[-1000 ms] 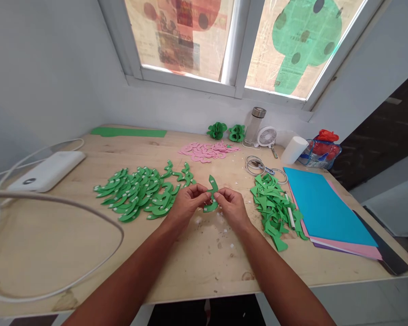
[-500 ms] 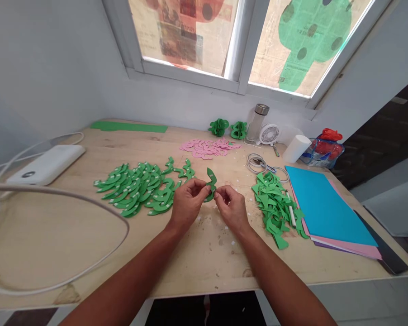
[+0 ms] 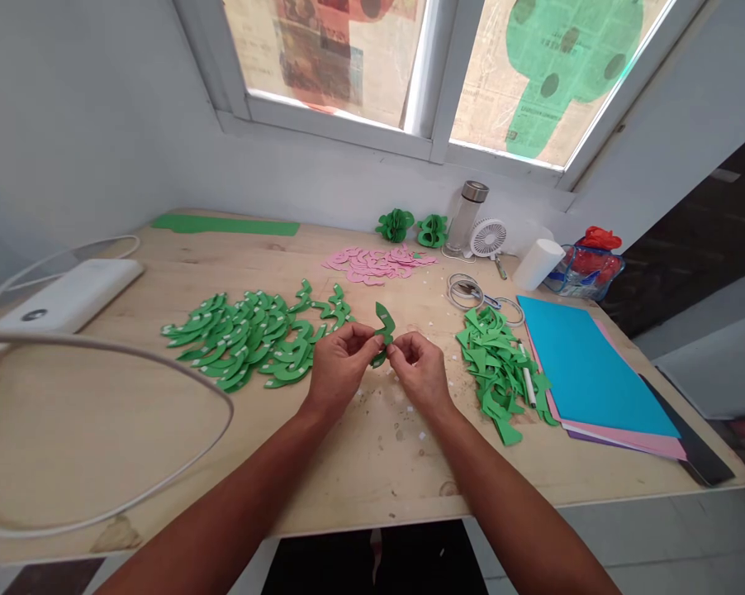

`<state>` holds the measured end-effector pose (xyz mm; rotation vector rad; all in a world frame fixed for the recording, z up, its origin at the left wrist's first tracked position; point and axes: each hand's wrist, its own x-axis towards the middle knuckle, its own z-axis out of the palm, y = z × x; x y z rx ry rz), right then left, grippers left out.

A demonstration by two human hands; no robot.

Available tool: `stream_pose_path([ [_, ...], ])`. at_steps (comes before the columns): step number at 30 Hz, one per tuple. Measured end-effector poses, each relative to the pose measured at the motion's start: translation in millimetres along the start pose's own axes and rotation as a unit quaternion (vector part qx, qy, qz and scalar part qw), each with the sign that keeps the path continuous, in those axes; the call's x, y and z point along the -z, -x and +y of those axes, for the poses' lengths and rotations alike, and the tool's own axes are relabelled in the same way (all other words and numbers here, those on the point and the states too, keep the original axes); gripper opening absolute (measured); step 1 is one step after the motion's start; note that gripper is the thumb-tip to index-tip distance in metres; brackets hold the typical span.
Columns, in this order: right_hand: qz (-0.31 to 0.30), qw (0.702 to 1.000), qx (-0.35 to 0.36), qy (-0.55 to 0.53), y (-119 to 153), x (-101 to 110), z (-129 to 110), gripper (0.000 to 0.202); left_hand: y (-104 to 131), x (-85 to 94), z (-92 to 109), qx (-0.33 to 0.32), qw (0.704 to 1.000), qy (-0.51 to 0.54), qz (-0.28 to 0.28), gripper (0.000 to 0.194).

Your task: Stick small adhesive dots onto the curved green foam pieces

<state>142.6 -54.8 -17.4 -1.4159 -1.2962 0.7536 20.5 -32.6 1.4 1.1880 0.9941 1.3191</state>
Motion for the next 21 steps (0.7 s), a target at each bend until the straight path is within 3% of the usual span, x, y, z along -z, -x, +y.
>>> stream_pose_path([
  [9, -0.004, 1.000, 0.000, 0.001, 1.0, 2.0, -3.8, 0.015, 0.0, -0.9, 3.8, 0.032, 0.999, 0.039, 0.001, 0.013],
  [21, -0.001, 1.000, -0.004, 0.015, -0.9, 2.7, -1.8, 0.007, 0.4, -1.5, 2.5, 0.028, 1.000, 0.011, 0.000, 0.013],
])
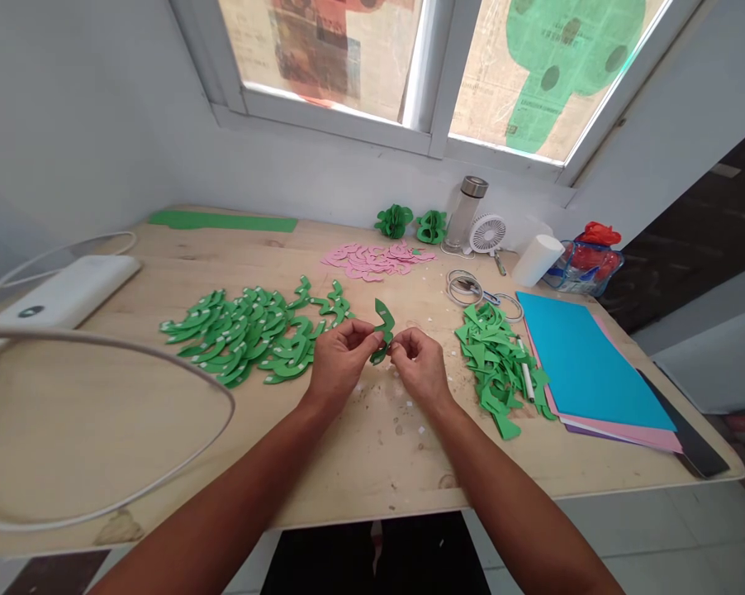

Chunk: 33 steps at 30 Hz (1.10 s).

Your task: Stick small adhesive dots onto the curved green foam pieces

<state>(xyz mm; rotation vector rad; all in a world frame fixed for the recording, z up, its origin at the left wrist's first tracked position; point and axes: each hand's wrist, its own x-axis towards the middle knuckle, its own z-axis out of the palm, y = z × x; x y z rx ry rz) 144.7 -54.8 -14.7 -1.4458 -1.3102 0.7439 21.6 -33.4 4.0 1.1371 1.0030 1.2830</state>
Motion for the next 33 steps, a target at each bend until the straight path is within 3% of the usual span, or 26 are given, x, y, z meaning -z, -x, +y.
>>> stream_pose_path([
  [12, -0.009, 1.000, -0.010, -0.021, -1.7, -0.8, 4.3, 0.017, 0.2, -0.1, -1.6, -0.018, 1.000, -0.008, -0.002, 0.016],
  [33, -0.002, 1.000, 0.008, 0.006, 0.4, -0.3, -0.2, 0.011, -0.1, 0.1, -4.4, -0.041, 0.999, -0.033, 0.003, 0.014],
])
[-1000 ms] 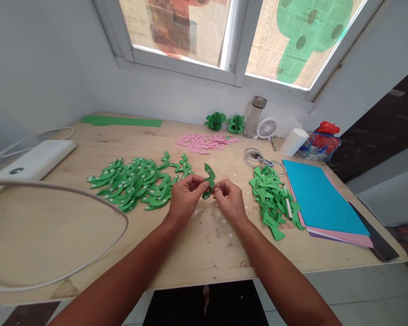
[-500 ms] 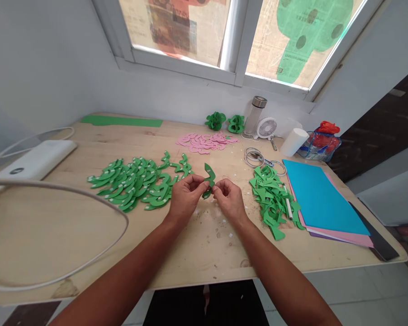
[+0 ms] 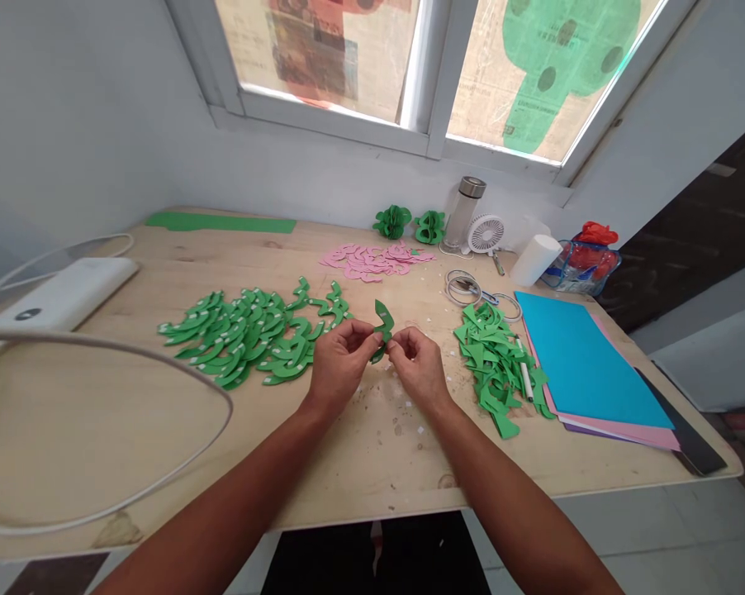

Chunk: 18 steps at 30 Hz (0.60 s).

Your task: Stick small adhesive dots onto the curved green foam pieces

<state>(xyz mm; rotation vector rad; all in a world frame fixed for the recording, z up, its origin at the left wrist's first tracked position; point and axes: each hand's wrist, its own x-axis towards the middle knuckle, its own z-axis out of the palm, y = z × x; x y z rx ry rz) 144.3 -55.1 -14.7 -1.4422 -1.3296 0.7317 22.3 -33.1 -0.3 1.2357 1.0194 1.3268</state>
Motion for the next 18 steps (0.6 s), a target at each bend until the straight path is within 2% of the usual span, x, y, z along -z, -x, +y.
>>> stream_pose_path([
  [18, 0.003, 0.999, 0.020, 0.048, 2.6, 1.7, -4.3, 0.009, -0.3, 0.0, -2.3, -0.014, 1.000, -0.012, -0.001, 0.014],
])
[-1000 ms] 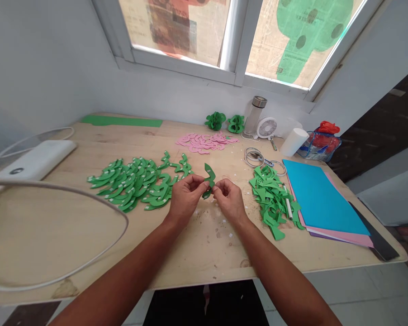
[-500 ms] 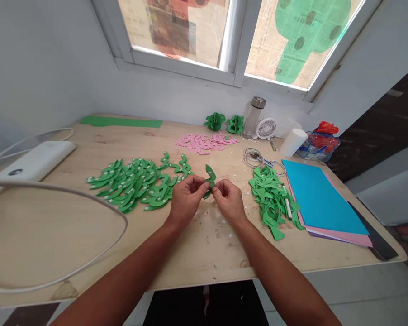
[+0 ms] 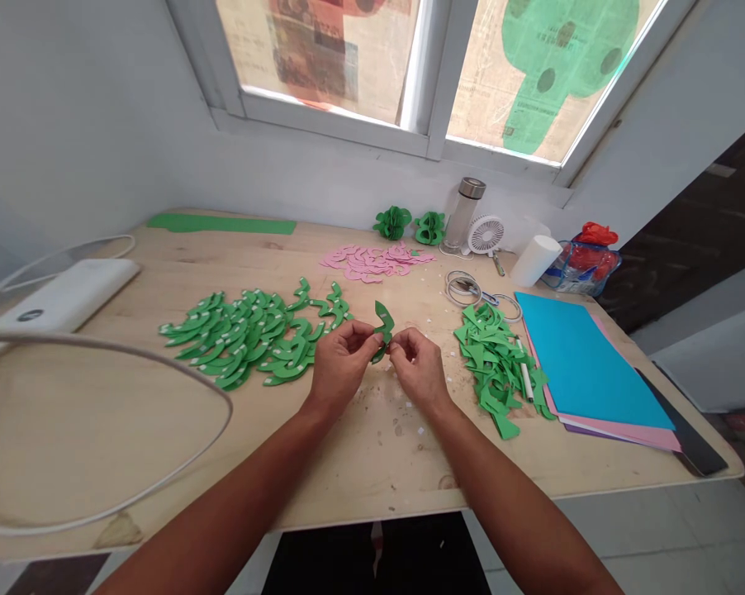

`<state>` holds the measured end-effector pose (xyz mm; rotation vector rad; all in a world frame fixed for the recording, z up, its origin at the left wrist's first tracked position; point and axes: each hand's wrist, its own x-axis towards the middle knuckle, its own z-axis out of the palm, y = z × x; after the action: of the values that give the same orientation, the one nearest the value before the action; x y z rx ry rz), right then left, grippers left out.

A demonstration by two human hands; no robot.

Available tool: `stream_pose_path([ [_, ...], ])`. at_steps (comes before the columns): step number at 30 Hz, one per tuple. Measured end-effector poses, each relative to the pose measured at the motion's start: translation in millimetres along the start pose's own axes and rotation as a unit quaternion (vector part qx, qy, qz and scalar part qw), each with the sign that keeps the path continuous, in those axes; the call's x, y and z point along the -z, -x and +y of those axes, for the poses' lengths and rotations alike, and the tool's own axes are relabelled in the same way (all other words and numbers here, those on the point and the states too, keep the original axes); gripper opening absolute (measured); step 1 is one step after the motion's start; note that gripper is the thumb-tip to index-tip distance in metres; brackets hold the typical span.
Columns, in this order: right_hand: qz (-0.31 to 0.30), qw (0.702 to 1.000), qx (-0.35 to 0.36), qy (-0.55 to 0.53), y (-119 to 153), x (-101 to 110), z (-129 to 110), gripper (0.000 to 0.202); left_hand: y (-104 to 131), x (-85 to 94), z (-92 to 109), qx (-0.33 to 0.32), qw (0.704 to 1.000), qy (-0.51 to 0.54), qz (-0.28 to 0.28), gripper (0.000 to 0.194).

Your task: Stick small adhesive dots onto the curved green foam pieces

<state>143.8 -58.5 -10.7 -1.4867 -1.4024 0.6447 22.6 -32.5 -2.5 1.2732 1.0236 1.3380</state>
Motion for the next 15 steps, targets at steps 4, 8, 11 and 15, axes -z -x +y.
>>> stream_pose_path([
  [4, 0.006, 0.999, 0.022, 0.046, 1.8, -1.3, 0.4, 0.009, 0.2, 0.8, -2.3, -0.022, 0.999, -0.029, 0.002, 0.014],
  [8, 0.011, 0.996, 0.039, 0.079, 2.9, -2.2, 1.9, 0.009, 0.7, 1.5, -4.6, -0.046, 0.997, -0.055, -0.001, 0.012],
  [11, 0.014, 0.995, 0.046, 0.084, 2.9, -1.9, 2.6, 0.009, 0.8, 1.7, -5.4, -0.051, 0.997, -0.060, -0.007, 0.012],
  [15, 0.017, 0.995, 0.046, 0.084, 2.7, -1.6, 2.6, 0.010, 0.9, 1.6, -5.4, -0.055, 0.996, -0.063, -0.012, 0.010],
])
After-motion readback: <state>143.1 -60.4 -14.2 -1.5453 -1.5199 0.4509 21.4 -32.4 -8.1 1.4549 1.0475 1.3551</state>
